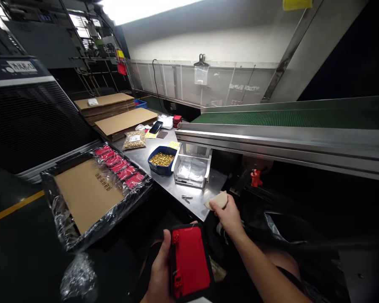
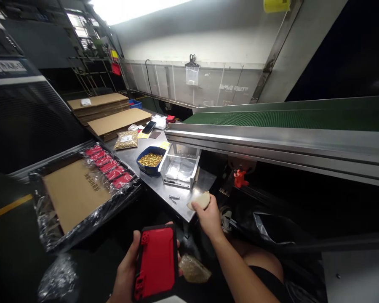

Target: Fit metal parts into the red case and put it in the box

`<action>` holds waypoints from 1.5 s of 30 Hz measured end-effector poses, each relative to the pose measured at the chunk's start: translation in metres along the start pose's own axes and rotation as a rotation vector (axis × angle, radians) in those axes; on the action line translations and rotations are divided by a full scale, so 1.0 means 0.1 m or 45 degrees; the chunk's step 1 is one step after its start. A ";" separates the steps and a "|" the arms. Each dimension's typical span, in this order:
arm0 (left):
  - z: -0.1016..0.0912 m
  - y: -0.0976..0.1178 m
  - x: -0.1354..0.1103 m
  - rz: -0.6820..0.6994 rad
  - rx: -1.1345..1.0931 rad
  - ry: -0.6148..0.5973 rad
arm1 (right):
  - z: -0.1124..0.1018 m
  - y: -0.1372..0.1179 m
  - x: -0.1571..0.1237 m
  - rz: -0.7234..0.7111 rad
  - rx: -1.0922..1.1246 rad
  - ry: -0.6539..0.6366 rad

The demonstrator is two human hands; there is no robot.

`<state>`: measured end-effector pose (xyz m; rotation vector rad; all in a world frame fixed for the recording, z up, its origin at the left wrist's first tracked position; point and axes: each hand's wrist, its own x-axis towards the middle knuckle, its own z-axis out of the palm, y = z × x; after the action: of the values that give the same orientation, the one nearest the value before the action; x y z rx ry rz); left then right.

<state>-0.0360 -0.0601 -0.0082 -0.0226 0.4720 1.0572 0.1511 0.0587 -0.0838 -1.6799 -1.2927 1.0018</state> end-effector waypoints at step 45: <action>-0.14 0.25 -0.10 1.043 2.155 -0.263 | -0.21 -0.75 -1.01 -0.203 0.654 -0.798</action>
<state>-0.0657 -0.0589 -0.0120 1.8814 1.0991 1.1061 0.1253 -0.0287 0.0051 -0.8838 -1.3598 1.6686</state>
